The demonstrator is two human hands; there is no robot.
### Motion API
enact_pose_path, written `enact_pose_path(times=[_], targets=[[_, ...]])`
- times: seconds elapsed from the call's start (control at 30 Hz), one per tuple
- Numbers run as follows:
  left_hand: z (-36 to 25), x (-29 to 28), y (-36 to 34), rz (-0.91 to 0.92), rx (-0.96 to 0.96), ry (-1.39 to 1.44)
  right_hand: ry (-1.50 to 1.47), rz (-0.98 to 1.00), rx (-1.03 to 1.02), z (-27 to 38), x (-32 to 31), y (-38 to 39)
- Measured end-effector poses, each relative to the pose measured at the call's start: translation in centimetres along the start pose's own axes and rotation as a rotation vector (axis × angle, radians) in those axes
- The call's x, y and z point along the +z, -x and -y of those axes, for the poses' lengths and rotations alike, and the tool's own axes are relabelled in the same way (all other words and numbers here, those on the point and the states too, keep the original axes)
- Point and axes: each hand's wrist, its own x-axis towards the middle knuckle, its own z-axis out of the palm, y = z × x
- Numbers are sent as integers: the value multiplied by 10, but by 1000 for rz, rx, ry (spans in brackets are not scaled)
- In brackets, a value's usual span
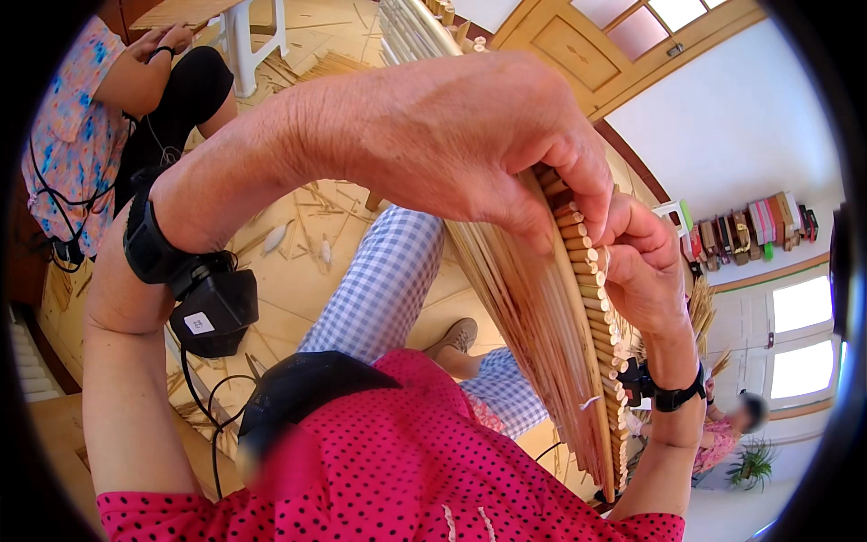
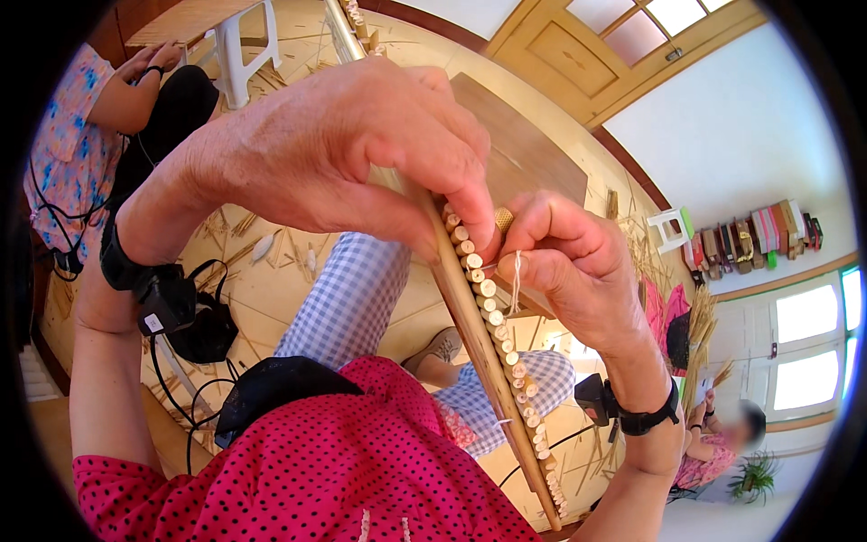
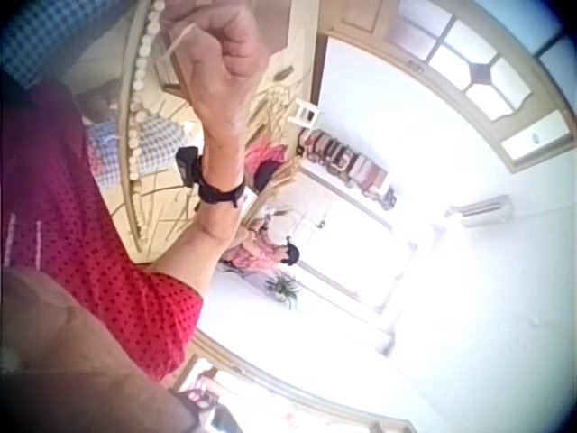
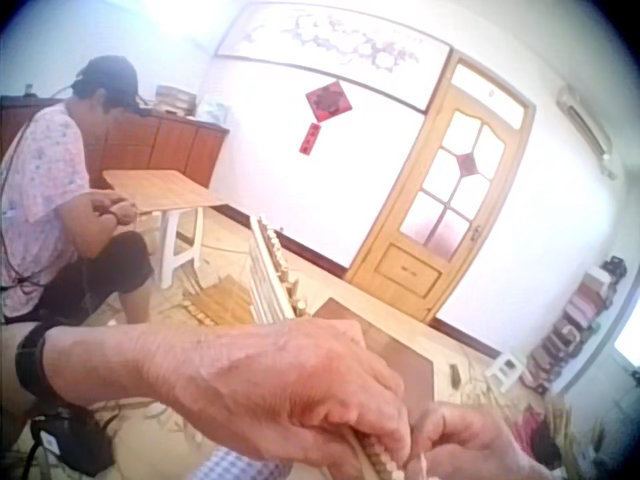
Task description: The person weaves a bamboo mat by hand, threading a white string through the bamboo slats to secure them. They repeatedly pull the string tight and adjust the mat's position on the floor.
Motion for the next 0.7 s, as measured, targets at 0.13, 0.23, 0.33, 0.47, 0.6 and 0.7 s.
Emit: enact_pose_path(times=[0.13,0.23,0.33,0.47,0.6,0.7], targets=[[-1,0,-3,-14,15,-5,28,-19,0,5,2,0],[0,0,-5,-14,6,11,123,-13,-9,12,1,1],[-3,-2,-5,5,-36,-1,124,-11,-23,11,2,-3],[-5,-2,-4,7,-75,-40,275,-49,-140,5,3,0],[-12,-4,-4,19,-118,-38,645,67,-276,20,-6,-7],[-10,-6,-8,6,-101,-45,675,108,-274,24,-16,-9]])
